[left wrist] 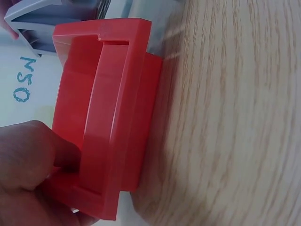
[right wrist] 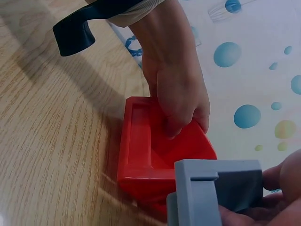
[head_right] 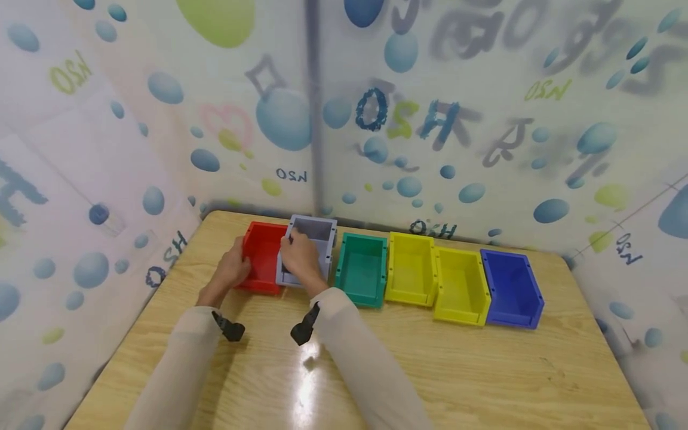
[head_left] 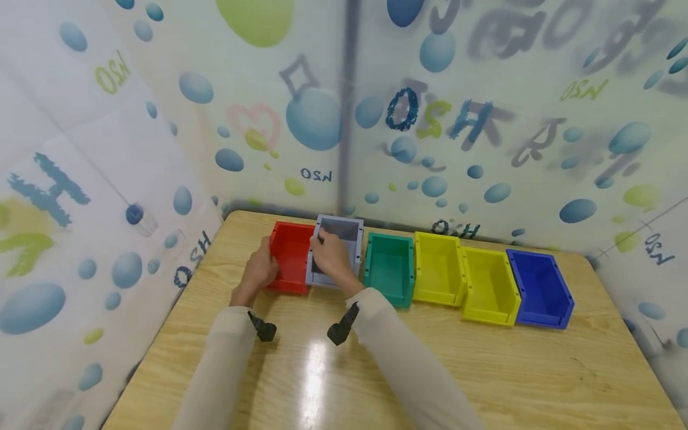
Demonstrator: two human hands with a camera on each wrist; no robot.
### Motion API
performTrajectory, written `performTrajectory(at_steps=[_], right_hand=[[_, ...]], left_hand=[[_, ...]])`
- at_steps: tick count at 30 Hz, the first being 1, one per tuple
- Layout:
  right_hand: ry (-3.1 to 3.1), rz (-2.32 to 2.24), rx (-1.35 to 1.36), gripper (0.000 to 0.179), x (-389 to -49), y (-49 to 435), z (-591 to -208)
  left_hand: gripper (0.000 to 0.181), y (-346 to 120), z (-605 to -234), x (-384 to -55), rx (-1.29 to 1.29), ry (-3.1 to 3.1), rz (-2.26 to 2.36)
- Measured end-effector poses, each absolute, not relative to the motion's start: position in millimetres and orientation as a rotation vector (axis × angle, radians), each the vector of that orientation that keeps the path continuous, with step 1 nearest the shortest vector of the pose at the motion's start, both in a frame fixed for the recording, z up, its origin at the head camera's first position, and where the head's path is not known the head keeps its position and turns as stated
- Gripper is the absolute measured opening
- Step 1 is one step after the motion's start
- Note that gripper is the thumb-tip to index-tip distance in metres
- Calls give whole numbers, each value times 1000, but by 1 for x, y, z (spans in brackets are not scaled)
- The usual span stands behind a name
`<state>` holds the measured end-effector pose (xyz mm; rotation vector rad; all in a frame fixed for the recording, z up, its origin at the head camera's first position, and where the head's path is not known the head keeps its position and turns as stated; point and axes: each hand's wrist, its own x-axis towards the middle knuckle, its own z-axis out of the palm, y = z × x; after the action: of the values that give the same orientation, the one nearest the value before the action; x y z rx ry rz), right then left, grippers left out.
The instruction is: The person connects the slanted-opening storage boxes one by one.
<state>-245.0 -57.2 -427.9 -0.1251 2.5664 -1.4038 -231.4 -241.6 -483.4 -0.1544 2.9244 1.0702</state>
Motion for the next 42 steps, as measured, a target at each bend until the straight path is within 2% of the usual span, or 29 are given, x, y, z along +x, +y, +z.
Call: performTrajectory(at_steps=[22,42], right_hand=[[2242,-1711,210,50,-244,-58,-442],[2062,-1840,278,48,-246,-53,-457]], left_hand=[[54,-244,-484,-232,-161,2925,1059],[55,-245,-486,-233,-152,2924,1052]])
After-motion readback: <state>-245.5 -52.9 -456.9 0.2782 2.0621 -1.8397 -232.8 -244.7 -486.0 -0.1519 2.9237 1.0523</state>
